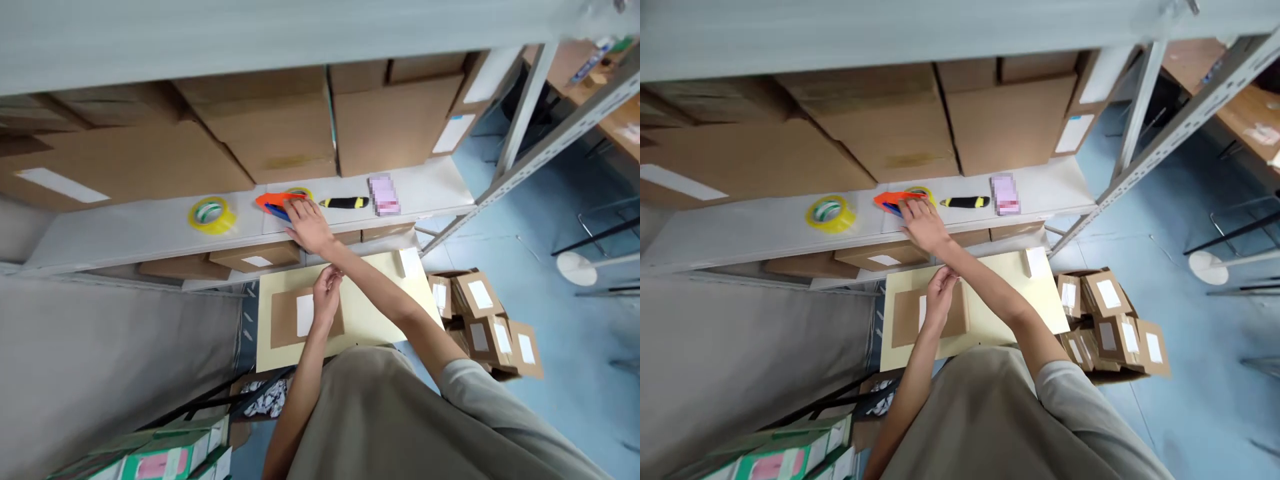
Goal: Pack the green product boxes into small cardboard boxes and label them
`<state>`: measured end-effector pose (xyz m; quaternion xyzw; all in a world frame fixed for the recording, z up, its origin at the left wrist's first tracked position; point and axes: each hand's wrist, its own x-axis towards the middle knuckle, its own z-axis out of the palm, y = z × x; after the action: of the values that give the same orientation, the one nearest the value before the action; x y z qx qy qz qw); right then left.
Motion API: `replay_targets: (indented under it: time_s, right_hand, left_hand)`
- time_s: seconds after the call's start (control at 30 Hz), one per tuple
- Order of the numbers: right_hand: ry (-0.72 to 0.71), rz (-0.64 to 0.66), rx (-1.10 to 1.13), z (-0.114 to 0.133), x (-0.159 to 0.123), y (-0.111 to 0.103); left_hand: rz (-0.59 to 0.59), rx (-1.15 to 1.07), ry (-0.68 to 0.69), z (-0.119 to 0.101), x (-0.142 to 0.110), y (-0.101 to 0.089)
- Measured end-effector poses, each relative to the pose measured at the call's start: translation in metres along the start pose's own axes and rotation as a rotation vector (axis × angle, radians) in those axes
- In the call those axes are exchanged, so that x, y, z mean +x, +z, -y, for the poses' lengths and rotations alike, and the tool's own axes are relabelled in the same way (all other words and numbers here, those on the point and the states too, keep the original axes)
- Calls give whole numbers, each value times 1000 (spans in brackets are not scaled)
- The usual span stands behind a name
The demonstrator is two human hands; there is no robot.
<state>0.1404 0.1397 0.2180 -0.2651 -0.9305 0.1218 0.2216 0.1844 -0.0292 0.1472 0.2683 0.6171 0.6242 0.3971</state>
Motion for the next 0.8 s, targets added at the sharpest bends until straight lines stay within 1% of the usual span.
replay_targets:
  time_s: [0.07, 0.13, 0.2, 0.3, 0.37, 0.4, 0.47, 0.57, 0.7, 0.8]
  right_hand:
    - [27, -134, 72, -14, -53, -1]
    - [128, -187, 154, -39, -119, 2]
    - [331, -206, 211, -75, -190, 9]
    - [682, -217, 241, -141, -287, 24]
    - [867, -198, 223, -182, -336, 33]
    - [930, -183, 216, -201, -354, 38]
    - [1044, -167, 203, -230, -379, 48]
    - [1160, -133, 192, -258, -394, 62]
    - [1188, -76, 196, -274, -399, 77]
    - [1172, -51, 209, -276, -400, 81]
  left_hand:
    - [51, 40, -54, 23, 4, 11]
    - [97, 85, -123, 48, 5, 24]
    - [138, 130, -214, 73, 4, 39]
    - [202, 191, -353, 104, 2, 63]
    - [238, 237, -423, 122, 3, 81]
    - [251, 268, -451, 130, 5, 91]
    - [267, 341, -495, 146, 12, 113]
    - [284, 427, -530, 172, 28, 146]
    - [302, 470, -528, 203, 46, 182]
    - [335, 490, -472, 218, 52, 202]
